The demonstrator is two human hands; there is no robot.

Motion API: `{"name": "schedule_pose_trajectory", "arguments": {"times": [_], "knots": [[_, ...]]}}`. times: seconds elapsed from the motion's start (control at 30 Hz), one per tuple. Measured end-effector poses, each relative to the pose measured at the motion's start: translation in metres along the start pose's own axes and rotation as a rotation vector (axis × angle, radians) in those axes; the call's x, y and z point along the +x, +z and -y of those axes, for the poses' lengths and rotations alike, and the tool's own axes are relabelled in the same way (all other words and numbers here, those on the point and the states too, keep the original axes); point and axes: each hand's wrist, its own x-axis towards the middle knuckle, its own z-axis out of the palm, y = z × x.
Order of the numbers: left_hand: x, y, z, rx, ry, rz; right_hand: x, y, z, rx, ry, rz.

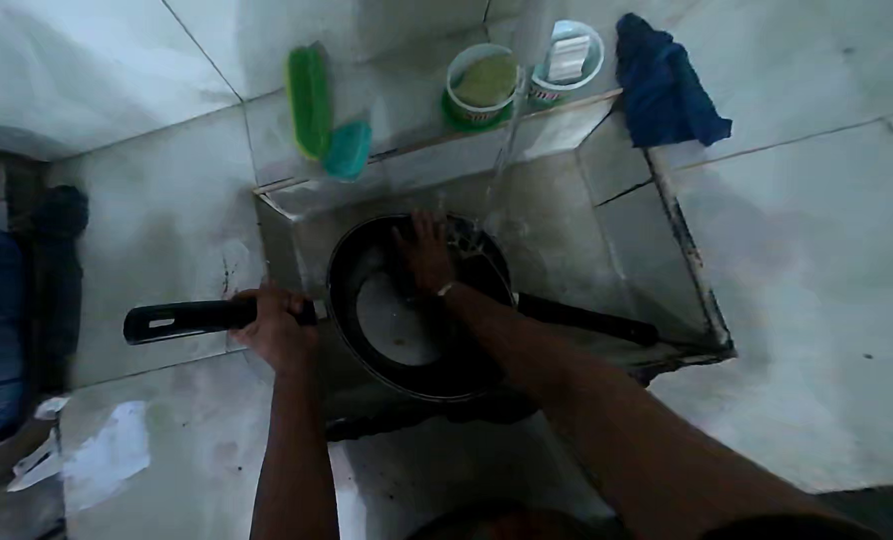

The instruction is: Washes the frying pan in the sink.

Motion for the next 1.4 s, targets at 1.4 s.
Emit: {"name": "schedule_pose_trajectory", "arguments": {"times": [1.4], "knots": [[-0.051, 0.064, -0.069, -0.157, -0.189, 0.160, -0.073, -0.149, 0.112, 0.095, -0.386, -0.437]]}}
